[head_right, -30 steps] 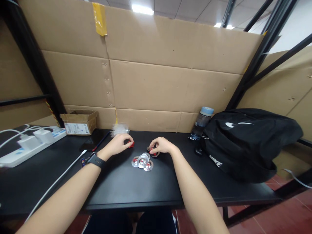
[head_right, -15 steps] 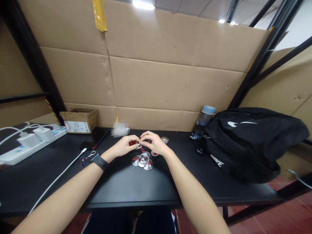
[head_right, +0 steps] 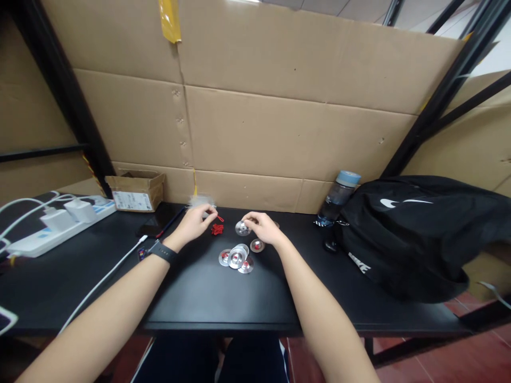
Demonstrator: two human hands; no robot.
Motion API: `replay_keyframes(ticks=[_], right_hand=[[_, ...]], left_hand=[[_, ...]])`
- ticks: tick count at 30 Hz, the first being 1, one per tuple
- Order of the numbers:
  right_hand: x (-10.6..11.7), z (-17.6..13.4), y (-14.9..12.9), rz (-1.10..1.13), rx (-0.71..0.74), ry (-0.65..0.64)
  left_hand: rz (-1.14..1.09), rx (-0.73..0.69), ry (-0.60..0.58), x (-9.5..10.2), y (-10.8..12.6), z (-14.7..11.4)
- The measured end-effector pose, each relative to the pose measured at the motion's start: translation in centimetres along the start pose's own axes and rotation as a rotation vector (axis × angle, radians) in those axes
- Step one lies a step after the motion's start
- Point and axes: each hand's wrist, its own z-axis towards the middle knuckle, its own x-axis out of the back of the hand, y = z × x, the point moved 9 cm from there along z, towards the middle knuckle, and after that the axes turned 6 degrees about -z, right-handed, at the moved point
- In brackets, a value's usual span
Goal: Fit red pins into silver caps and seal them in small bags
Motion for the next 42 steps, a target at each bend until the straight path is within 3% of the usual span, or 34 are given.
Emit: replay_keyframes(ticks=[2,7,14,23,35,39,42], right_hand=[[1.7,0.1,2.5,-0.071,-0.113,0.098],[5.1,-0.6,7.8,-0.212,-0.32,0.209],[6.4,-1.8,11.5,-0.415,-0.484,0.293],[6.6,-2.4,12.1,-0.566,-0.602,0.298],[7.2,-3.4,11.6,-0.609,-0.695,0.333],[7.6,-3.2,11.0,-0.602,-0.649,0.338],[7.8,-2.4,9.2,-0.574,-0.508,0.295]], left_hand=[[0.035,0.016,0.023,0.4,-1.2,0.0],[0.021,0.003,-0.084,-1.0,-2.3,-0.3],[0.043,0.04,-0.182,-2.5,-3.2,-0.8],[0.055,0.061,-0.192,-2.4,-2.6,-0.7],[0.062,-0.04,-0.165,-1.7,1.3,-0.4],[0.062,-0.028,-0.166,-1.7,0.8,-0.4],[0.058,-0.021,-0.155,-1.6,0.5,-0.5]])
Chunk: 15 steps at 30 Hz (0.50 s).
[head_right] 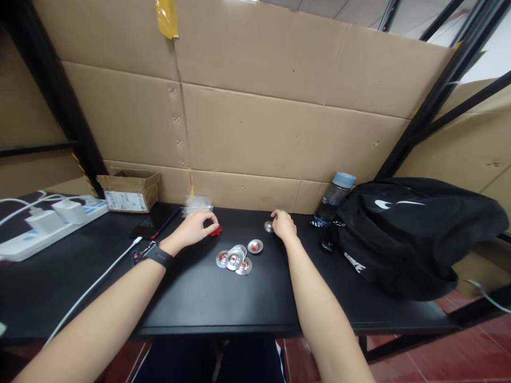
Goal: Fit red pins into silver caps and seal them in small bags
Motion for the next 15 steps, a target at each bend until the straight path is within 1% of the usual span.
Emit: replay_keyframes(ticks=[1,2,3,4,6,7,8,11,15], right_hand=[[0.4,-0.1,-0.7,0.019,0.059,-0.016],[0.7,-0.3,-1.5,0.043,0.124,-0.058],[0.7,-0.7,-2.4,0.07,0.19,-0.127],[0.5,-1.3,-3.3,0.104,0.261,-0.23],[-0.5,-3.2,-5.1,0.179,0.393,-0.488],[-0.8,-4.0,-5.7,0.203,0.425,-0.573],[-1.1,-4.6,-6.1,0.215,0.435,-0.626],[-1.9,-5.1,-6.5,0.194,0.399,-0.659],[-3.5,-4.7,-5.9,0.143,0.336,-0.674]], left_hand=[[-0.002,0.002,0.005,0.1,-0.1,0.0],[-0.004,0.003,0.01,0.2,-0.1,0.0],[-0.007,0.002,0.014,0.2,0.0,0.0],[-0.011,0.0,0.017,0.3,0.0,0.0],[-0.018,-0.005,0.014,0.3,0.2,0.0],[-0.019,-0.006,0.007,0.2,0.3,0.0],[-0.018,-0.006,-0.001,0.1,0.5,0.0],[-0.013,-0.002,-0.036,-0.4,0.8,0.0],[-0.002,-0.016,-0.075,-1.0,1.8,-0.1]])
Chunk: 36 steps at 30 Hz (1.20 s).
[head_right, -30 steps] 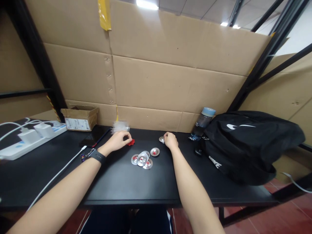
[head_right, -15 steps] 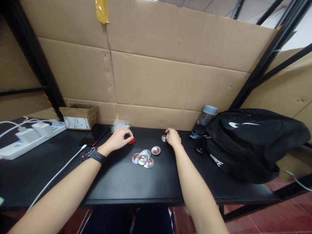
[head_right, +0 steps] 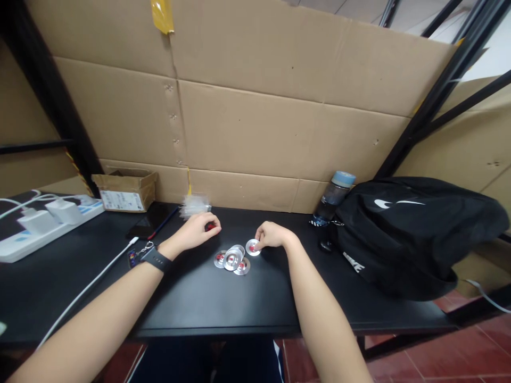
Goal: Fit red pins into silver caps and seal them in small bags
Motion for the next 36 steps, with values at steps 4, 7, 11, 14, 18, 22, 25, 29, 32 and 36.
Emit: replay_keyframes(ticks=[4,7,11,14,18,22,25,29,32,36], right_hand=[[0.1,0.7,-0.1,-0.008,0.029,0.072],[1.2,0.8,-1.3,0.023,0.077,0.223],[2.4,0.4,-3.4,0.036,0.1,0.424],[2.2,0.0,-5.9,0.171,0.252,0.429],[1.4,-0.2,-7.7,0.416,0.329,0.363],[0.7,0.1,-7.8,0.545,0.307,0.338],[0.5,0.3,-7.8,0.572,0.322,0.373],[0.0,0.5,-8.0,0.674,0.332,0.375],[-0.9,0.6,-8.3,0.788,0.303,0.331],[-1.6,0.5,-9.1,0.895,0.285,0.281]], left_hand=[[-0.035,-0.021,-0.03,-0.6,1.4,-0.1],[-0.124,-0.061,-0.046,-1.2,2.6,-0.2],[-0.22,-0.103,-0.012,-1.2,3.9,-0.3],[-0.264,-0.108,0.029,-0.7,4.6,-0.2],[-0.227,-0.112,0.123,0.5,5.2,-0.2],[-0.147,-0.1,0.142,0.7,5.1,-0.2],[-0.095,-0.07,0.159,0.9,4.4,-0.1],[-0.062,-0.058,0.186,1.2,3.9,0.0],[-0.079,-0.073,0.169,0.9,3.9,0.1],[-0.156,-0.093,0.152,1.0,4.3,0.1]])
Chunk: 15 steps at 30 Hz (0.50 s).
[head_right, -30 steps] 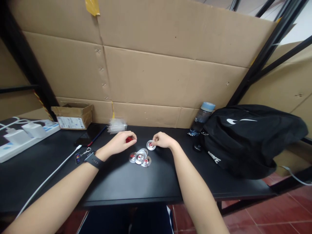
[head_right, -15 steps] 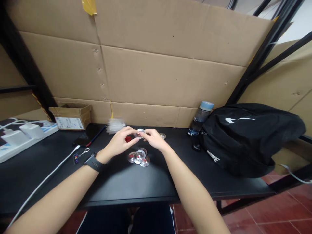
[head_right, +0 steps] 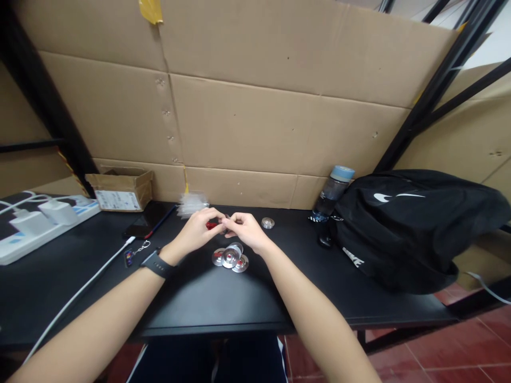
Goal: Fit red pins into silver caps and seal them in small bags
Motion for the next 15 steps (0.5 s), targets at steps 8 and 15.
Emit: replay_keyframes(ticks=[8,15], right_hand=[[0.2,0.0,-0.9,-0.031,0.069,0.053],[8.4,0.3,-1.3,-0.515,0.127,0.366]], left_hand=[[-0.033,0.065,-0.035,0.2,-0.6,-0.1],[0.024,0.174,-0.056,1.9,-5.8,-0.4]])
